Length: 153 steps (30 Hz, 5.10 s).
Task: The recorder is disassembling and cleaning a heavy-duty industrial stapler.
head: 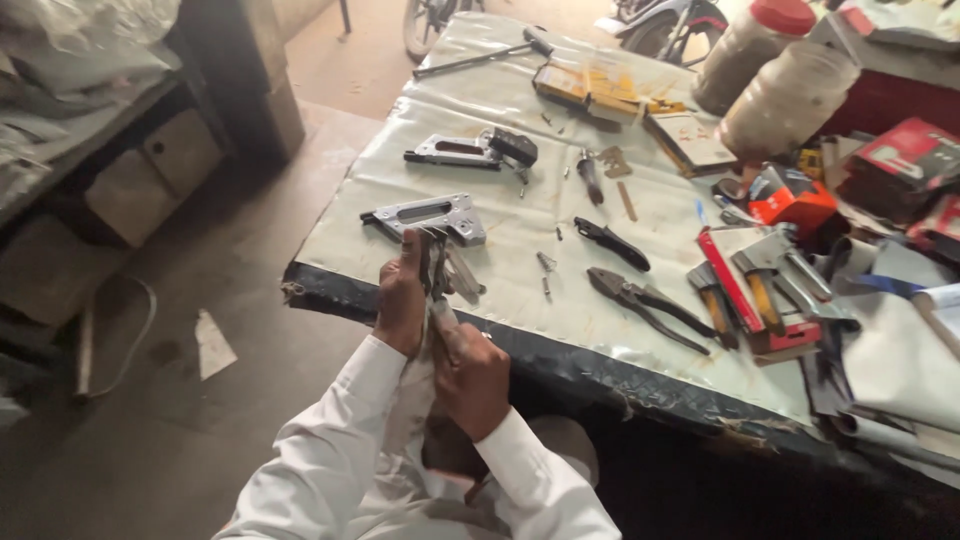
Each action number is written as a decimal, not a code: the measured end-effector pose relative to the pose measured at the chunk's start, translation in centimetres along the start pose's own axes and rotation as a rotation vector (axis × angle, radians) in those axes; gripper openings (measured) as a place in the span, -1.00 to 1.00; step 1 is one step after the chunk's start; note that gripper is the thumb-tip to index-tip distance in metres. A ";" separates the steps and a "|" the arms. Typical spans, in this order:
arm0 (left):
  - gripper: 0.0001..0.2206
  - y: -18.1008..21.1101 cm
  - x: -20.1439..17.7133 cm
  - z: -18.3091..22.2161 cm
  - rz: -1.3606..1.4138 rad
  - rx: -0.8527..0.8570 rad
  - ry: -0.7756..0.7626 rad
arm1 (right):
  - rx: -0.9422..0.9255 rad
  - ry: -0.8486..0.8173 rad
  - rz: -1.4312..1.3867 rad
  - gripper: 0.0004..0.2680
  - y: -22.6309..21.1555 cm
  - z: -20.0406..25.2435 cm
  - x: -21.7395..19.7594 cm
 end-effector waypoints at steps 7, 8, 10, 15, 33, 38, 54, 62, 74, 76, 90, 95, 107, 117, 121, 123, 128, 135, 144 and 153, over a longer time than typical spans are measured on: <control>-0.39 -0.3 -0.8 -1.2 0.011 0.013 -0.025 | 0.003 0.141 -0.201 -0.86 0.0 -1.2 -0.4; -0.39 -0.1 -0.7 -1.5 0.021 0.019 -0.031 | -0.004 0.142 -0.191 -0.86 0.2 -1.2 -0.8; -0.41 -0.6 -0.8 -1.4 0.032 -0.055 -0.049 | 0.118 0.010 -0.450 -0.86 1.3 -0.6 0.1; -0.48 -2.4 -1.5 -2.5 0.042 0.048 -0.053 | 0.064 -0.051 -0.214 -0.80 0.1 -0.6 0.1; -0.35 -1.9 -3.4 -0.3 0.569 -0.099 -0.039 | 0.126 0.057 -0.019 -0.70 -0.5 0.7 1.7; -0.32 0.2 -6.7 0.2 0.735 -0.100 -0.067 | 0.021 0.194 -0.169 -0.75 2.6 1.3 2.0; -0.54 6.7 -9.4 6.0 0.666 0.053 -0.230 | 0.278 0.018 -1.145 -0.89 -1.7 -9.4 -0.7; -0.70 7.0 -7.0 4.9 0.662 0.146 -0.292 | -0.225 -0.226 -0.851 -0.75 -7.4 -14.2 4.0; -0.49 2.9 -9.8 -1.0 0.423 0.008 0.047 | -0.001 -0.095 -0.727 -0.71 0.8 -13.8 3.2; -0.33 7.1 -7.0 0.5 0.653 0.000 -0.176 | 0.102 0.001 -0.972 -0.76 2.9 -15.2 2.1; -0.51 0.3 -8.8 -1.8 0.587 -0.112 -0.149 | 0.163 0.037 -0.918 -0.80 -0.5 -22.9 -2.4; -0.32 2.5 -4.8 0.1 0.792 -0.214 -0.281 | 0.327 -0.054 -0.609 -0.74 3.7 -9.4 -0.2; -0.39 4.7 -7.0 1.2 0.444 -0.164 -0.270 | 0.371 0.033 -0.820 -0.90 5.1 -11.0 0.9; -0.55 2.8 -5.9 1.0 0.242 -0.164 0.094 | -0.015 -0.155 -0.524 -0.71 -1.6 -11.8 2.6; -0.50 -0.7 -8.3 -1.3 0.244 -0.031 0.128 | -0.111 -0.084 -0.186 -0.51 -4.2 -10.8 -1.8; -0.51 0.5 -7.6 -0.7 0.275 -0.057 0.140 | 0.155 -0.176 -0.169 -0.49 -1.4 -9.3 -1.7; -0.55 1.2 -6.4 -0.3 0.293 -0.077 0.139 | 0.470 -0.261 -0.071 -0.85 3.4 -4.4 -0.8; -0.63 -0.5 -6.0 -1.4 0.098 -0.003 -0.104 | 0.175 -0.343 0.178 -0.86 -0.4 -6.7 0.6; -0.69 1.1 -5.4 -1.5 0.091 -0.134 -0.155 | -0.071 -0.258 0.082 -0.91 -0.5 -7.5 3.0; -0.63 0.6 -5.7 -2.6 -0.043 -0.133 -0.151 | -0.088 -0.335 0.054 -0.90 -0.2 -9.0 2.6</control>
Point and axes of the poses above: each hand's wrist, its own z-axis away from the middle knuckle, its own x-axis out of the palm, y = z × x, the point moved 9 cm from there along -z, towards the middle knuckle, and after that the axes turned 5 degrees about -y, right-handed, at the moved point
